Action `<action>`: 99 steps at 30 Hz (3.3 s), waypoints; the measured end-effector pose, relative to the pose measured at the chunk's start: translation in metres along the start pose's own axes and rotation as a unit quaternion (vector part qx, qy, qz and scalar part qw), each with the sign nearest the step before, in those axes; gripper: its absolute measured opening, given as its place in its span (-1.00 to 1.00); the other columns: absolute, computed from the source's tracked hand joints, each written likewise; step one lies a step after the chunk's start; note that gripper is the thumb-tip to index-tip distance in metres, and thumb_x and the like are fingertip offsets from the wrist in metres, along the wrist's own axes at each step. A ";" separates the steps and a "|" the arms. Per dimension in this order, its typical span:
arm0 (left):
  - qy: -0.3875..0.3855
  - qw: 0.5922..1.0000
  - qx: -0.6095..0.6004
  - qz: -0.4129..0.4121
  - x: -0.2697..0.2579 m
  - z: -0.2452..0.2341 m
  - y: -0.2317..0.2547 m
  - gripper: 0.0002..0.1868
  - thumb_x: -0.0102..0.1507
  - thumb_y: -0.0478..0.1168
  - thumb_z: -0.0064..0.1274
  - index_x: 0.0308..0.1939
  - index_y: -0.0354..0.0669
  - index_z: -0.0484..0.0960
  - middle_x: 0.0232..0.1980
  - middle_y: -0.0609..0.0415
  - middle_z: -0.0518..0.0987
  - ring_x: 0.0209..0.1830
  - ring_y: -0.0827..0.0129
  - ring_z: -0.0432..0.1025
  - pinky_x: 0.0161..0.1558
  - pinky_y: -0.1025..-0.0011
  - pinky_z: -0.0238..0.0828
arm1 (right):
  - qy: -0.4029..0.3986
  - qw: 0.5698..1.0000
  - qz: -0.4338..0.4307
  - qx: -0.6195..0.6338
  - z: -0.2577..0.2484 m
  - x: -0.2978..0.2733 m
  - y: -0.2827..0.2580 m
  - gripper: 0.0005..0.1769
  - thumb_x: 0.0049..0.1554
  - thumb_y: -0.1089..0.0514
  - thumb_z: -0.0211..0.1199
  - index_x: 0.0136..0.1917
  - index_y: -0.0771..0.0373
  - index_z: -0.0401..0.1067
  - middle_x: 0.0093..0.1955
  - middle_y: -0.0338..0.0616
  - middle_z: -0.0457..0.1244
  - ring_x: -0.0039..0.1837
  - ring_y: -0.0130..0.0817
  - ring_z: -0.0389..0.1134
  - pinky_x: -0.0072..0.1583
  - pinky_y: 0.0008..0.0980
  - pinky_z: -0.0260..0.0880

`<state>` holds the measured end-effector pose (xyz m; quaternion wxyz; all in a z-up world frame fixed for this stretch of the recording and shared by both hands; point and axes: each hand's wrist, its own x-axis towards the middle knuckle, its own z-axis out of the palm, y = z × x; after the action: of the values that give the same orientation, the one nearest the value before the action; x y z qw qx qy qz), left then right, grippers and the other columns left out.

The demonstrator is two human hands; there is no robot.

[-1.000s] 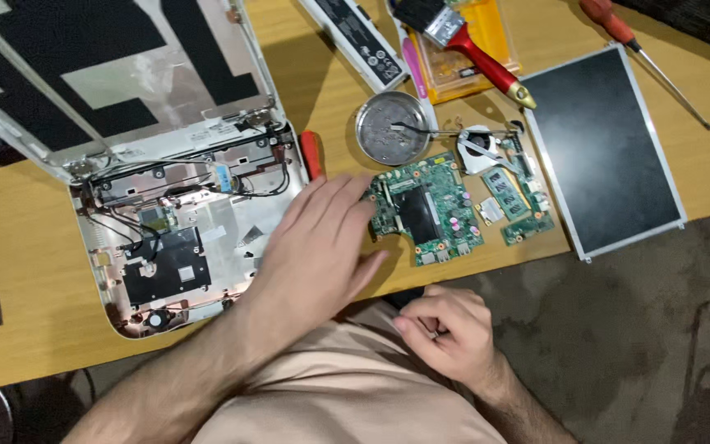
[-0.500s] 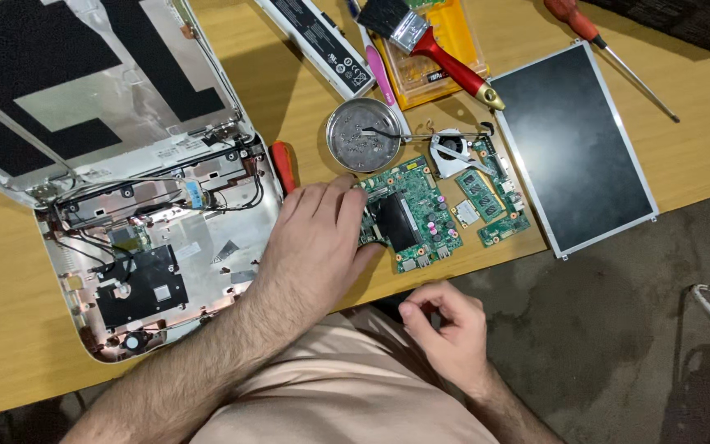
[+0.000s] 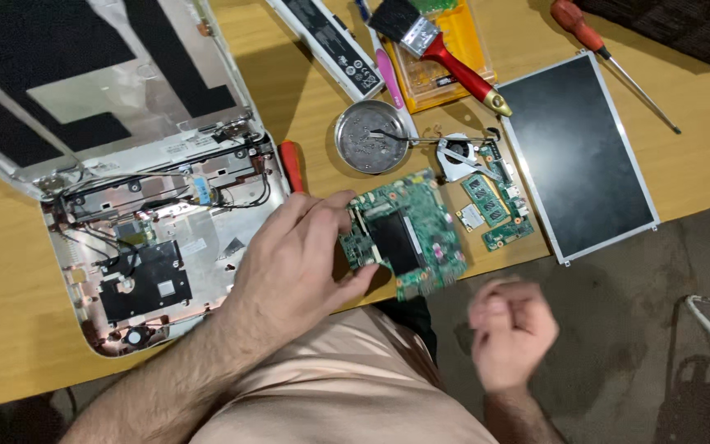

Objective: The person uses a screwdriver to remove screws from a white laptop, detaches the hard drive, and places it on the table. They then open a white hard-shell case, place a green circuit board inside, and connect a small black cable to the board.

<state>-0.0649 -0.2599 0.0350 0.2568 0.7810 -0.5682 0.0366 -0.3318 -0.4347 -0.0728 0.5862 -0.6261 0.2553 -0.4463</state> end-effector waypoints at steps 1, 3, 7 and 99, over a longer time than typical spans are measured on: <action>0.002 1.000 0.002 -0.003 -0.002 -0.006 -0.001 -0.26 0.22 0.10 0.75 0.06 -0.31 0.58 0.41 -0.28 0.82 0.12 0.05 0.54 0.12 0.08 0.70 | -0.004 1.000 -0.001 0.002 0.008 0.010 -0.012 -0.75 0.25 0.47 0.16 -0.09 0.11 0.40 -0.32 -0.33 0.27 -0.32 -0.50 0.27 -0.30 -0.42 0.31; 0.039 0.997 -0.065 0.011 -0.007 -0.020 -0.001 -0.31 0.27 0.01 0.75 -0.03 -0.28 0.49 0.40 -0.29 0.83 0.26 0.04 0.61 0.22 0.09 0.75 | -0.032 0.999 0.031 -0.005 0.024 0.031 -0.037 -0.86 0.48 0.33 0.12 0.04 0.20 0.40 -0.26 -0.18 0.22 -0.29 -0.40 0.18 -0.16 -0.30 0.18; 0.049 0.994 -0.084 0.048 -0.017 -0.034 -0.012 -0.25 0.24 0.05 0.80 -0.04 -0.28 0.48 0.42 -0.43 0.82 0.18 0.10 0.60 0.12 0.22 0.76 | -0.104 0.981 0.150 0.069 0.023 0.049 -0.017 -0.24 0.53 -0.25 0.31 0.64 0.45 0.50 0.60 0.12 0.46 0.51 -0.34 0.54 0.56 -0.43 0.53; 0.043 0.994 0.046 -0.089 -0.119 -0.145 -0.239 -0.83 0.59 -0.21 0.31 0.06 -0.08 0.58 -0.05 0.07 0.66 -0.21 0.17 0.62 -0.29 0.12 0.64 | -0.686 0.610 -0.316 -0.241 0.337 0.059 -0.082 0.15 -0.03 -0.54 0.80 0.57 0.08 0.47 0.78 0.15 0.26 0.71 0.19 0.31 0.54 0.33 0.34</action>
<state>0.1444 -0.0392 0.0329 0.2471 0.8372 -0.4824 0.0730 -0.0309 -0.2989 0.0499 0.2407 -0.9097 -0.3366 0.0340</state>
